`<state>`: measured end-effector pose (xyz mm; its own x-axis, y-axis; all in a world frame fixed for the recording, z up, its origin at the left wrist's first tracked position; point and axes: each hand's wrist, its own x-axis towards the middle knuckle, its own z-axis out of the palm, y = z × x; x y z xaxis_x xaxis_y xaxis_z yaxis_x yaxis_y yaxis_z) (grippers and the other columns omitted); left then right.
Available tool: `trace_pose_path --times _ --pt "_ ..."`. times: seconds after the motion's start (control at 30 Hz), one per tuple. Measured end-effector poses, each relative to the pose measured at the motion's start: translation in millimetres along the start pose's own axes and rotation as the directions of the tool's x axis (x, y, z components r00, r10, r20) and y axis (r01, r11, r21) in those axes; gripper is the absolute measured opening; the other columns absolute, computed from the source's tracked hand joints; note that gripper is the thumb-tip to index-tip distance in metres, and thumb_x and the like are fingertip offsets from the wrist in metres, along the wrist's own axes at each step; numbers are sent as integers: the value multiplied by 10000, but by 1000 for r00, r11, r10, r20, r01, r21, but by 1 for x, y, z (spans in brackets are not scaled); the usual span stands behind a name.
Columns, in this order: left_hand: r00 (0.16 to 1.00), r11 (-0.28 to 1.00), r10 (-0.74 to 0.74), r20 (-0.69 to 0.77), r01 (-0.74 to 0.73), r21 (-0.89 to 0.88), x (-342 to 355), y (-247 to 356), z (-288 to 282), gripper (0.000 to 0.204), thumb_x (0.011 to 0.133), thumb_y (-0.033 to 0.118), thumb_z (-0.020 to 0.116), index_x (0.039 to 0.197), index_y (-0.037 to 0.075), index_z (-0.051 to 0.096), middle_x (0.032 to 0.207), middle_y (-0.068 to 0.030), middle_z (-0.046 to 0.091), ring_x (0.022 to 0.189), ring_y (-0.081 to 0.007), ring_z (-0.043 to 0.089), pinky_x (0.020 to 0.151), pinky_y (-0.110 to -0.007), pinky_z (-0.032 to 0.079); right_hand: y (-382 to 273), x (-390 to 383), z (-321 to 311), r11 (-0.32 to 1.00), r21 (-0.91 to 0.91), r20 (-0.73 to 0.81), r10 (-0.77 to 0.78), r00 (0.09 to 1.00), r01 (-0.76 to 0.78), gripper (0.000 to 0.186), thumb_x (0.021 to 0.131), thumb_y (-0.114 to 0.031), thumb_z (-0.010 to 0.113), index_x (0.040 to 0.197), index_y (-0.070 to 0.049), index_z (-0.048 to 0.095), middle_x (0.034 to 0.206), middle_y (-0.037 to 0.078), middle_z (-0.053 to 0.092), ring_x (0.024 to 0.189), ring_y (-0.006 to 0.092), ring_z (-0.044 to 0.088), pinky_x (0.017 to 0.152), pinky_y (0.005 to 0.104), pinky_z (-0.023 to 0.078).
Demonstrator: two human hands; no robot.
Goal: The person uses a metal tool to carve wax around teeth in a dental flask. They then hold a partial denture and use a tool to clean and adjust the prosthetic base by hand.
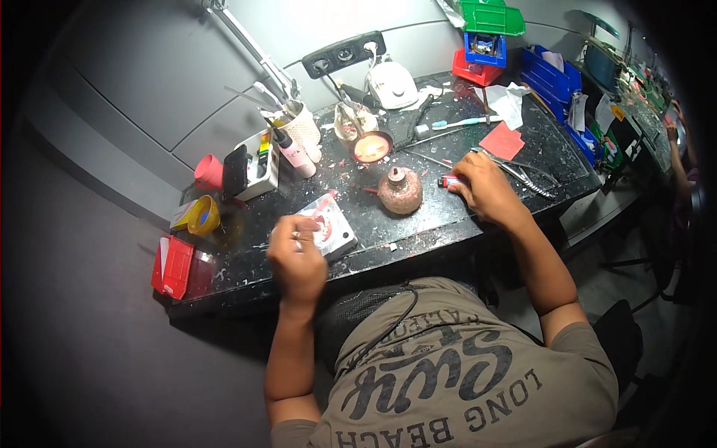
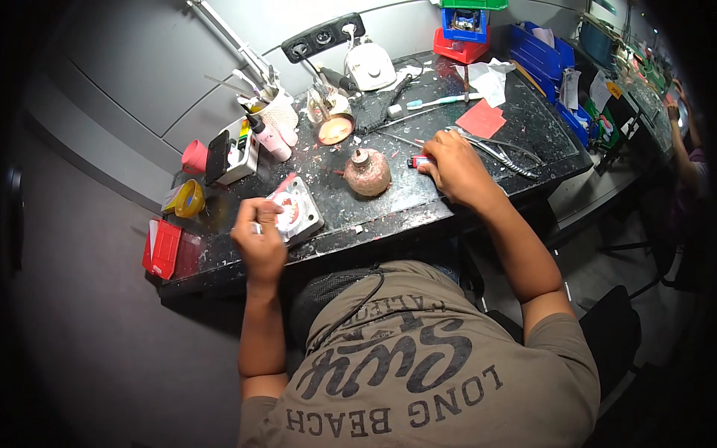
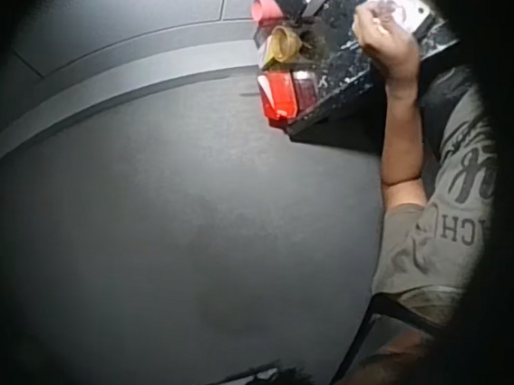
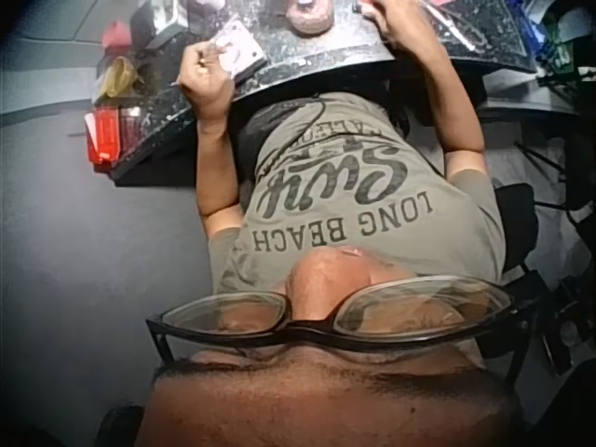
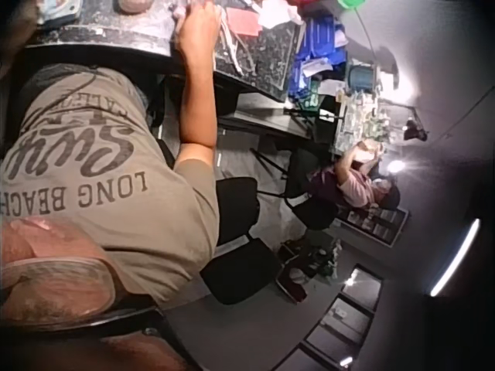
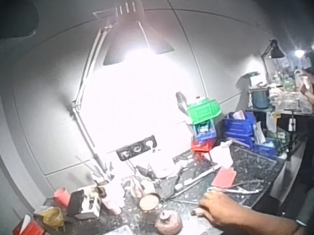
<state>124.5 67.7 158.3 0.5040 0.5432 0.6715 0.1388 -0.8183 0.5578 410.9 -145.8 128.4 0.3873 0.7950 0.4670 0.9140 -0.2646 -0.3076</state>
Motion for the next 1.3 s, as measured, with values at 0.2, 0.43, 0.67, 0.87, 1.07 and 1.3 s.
trace_pose_path --times 0.2,0.43,0.67,0.87,1.07,1.3 --pt "974 982 -178 -140 166 -93 16 -82 -13 244 1073 156 579 911 -9 656 942 -134 755 884 -237 688 840 -376 516 -15 18 1 943 307 -10 139 990 -130 184 979 -131 721 1034 4 608 943 209 656 864 397 644 778 468 504" --pt "904 789 -428 -20 362 -497 3 -112 1 271 1128 160 512 954 -33 590 961 -187 762 900 -141 666 855 -302 515 -42 54 -8 941 329 94 49 994 -77 383 1023 -295 659 828 33 633 686 182 550 621 262 502 616 410 424" --pt "875 808 -476 -89 395 -436 -4 -91 8 263 1127 142 500 968 -44 597 943 -202 761 855 -160 690 843 -304 522 -51 60 0 942 315 98 92 991 -118 429 1051 -348 528 913 26 687 840 299 680 825 497 672 753 565 511" --pt "870 786 -487 -77 397 -474 -8 -67 24 250 1125 137 502 999 -53 603 961 -209 761 879 -167 694 862 -314 522 -50 58 4 975 218 71 31 997 -45 403 1081 -302 469 955 29 659 883 320 681 884 529 656 794 600 504" --pt "850 771 -515 -111 403 -493 -13 -57 25 264 1125 152 514 994 -57 605 988 -216 760 895 -169 698 863 -311 526 -57 63 4 967 227 139 86 987 -116 431 1096 -323 456 954 28 662 888 319 682 887 527 656 795 601 504" --pt "850 762 -510 -130 377 -527 -27 -46 29 261 1119 145 535 984 -63 617 1008 -197 755 889 -155 689 827 -296 535 -54 59 1 955 237 137 151 979 -180 455 1108 -356 462 950 23 658 850 303 677 858 513 657 772 570 496"
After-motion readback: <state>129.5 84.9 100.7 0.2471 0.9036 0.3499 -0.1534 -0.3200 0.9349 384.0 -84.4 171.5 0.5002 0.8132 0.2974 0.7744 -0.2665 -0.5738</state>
